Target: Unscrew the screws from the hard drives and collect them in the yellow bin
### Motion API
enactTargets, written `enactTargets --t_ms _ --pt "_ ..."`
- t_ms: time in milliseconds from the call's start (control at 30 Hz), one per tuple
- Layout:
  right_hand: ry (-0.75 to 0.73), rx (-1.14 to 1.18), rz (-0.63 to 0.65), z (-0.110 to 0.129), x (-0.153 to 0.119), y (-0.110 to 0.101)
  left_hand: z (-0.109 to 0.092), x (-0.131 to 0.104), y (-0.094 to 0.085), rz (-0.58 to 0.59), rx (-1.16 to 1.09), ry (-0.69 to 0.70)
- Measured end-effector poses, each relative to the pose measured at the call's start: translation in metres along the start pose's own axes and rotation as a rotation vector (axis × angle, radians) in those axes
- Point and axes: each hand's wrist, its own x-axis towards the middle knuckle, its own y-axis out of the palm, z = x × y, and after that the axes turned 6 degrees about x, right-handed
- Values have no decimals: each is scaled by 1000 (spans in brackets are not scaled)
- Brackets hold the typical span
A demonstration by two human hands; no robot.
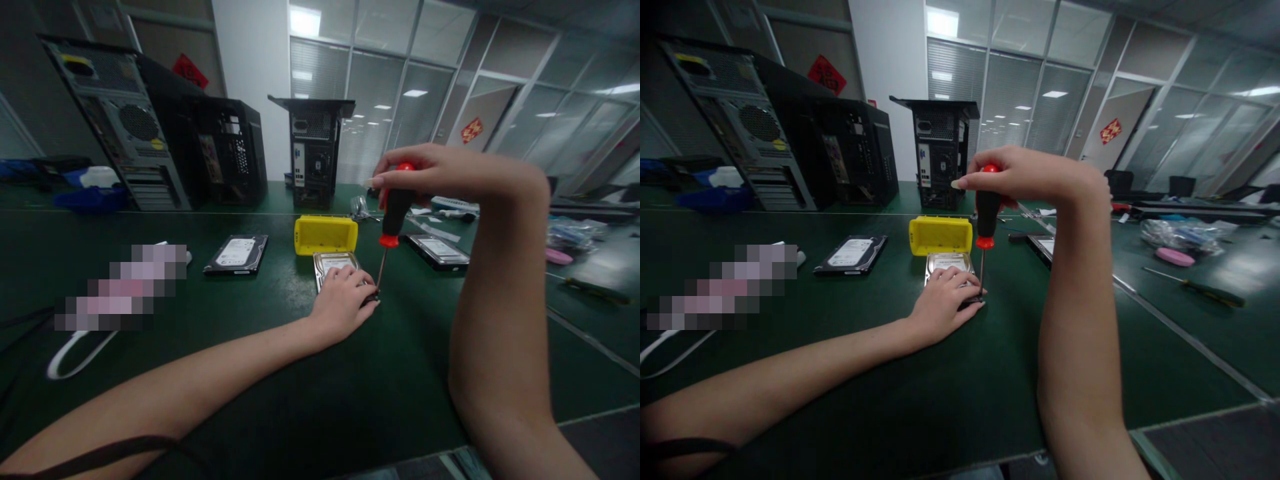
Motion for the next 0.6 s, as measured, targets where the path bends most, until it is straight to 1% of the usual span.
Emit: enactTargets --t_ms 233,400,467,600 --pt "-38 -27 23 8 -4 -1 0 -1 1 -4 -1 2" --pt "-100 -18 67 7 -5 -2 0 0 1 0 7 2" --pt "-113 -20 56 6 -4 -2 0 0 1 1 8 -3" --pt "-49 26 15 4 -1 1 0 0 0 6 -4 -7"
